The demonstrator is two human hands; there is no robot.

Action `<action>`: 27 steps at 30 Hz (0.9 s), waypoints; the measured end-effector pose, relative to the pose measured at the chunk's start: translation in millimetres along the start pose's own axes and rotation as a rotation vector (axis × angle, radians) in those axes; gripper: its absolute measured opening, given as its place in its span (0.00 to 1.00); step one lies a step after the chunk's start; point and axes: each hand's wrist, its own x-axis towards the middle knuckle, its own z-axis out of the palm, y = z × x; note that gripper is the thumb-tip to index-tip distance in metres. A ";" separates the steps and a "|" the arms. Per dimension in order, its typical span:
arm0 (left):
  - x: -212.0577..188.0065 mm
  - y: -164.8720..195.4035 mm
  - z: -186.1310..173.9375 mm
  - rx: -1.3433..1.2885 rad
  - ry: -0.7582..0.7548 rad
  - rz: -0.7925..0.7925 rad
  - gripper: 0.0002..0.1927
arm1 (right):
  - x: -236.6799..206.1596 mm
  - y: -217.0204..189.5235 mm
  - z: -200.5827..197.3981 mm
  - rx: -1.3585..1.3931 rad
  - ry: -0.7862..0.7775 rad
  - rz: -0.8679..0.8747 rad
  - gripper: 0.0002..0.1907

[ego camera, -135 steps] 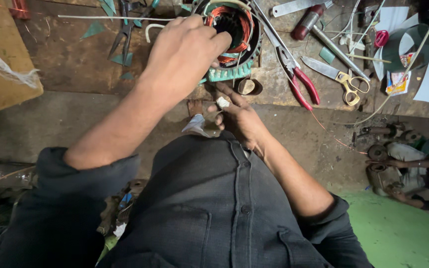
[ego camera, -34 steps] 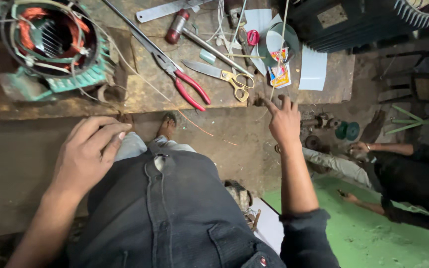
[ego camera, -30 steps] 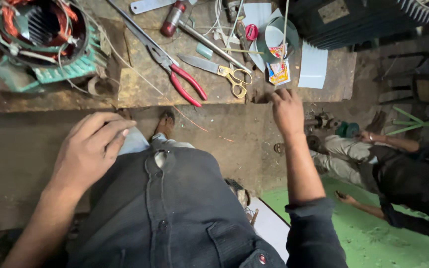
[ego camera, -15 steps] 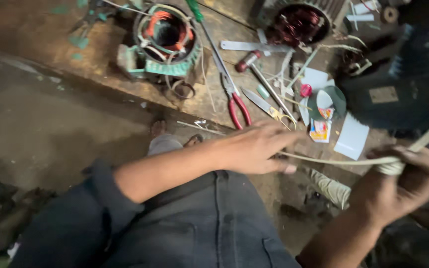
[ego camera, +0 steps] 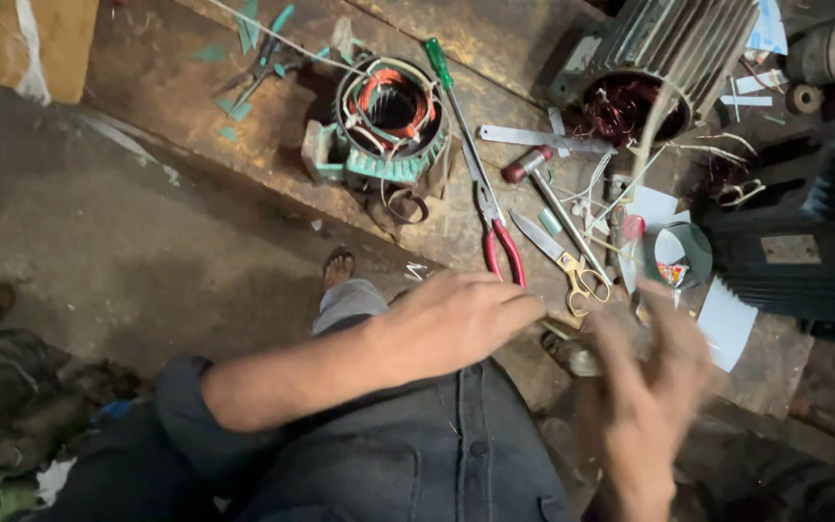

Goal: The person works on an electric motor stator, using pliers to adjust copper windings and a wooden stick to push insulation into slots. They repeatedly insert and adjust white insulating strips while handling the stator and tools on a cluttered workbench.

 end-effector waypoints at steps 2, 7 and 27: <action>-2.0 -2.0 -2.2 -0.036 0.043 0.026 0.10 | 3.3 -8.9 8.7 -0.161 -0.160 -0.214 0.27; -13.1 -19.2 -27.4 -0.020 0.045 0.031 0.13 | -15.0 16.2 18.5 -0.386 -0.143 -0.172 0.26; 18.9 -157.9 -104.5 0.230 0.171 -0.060 0.17 | 64.7 -27.3 133.6 -0.024 -0.025 0.221 0.21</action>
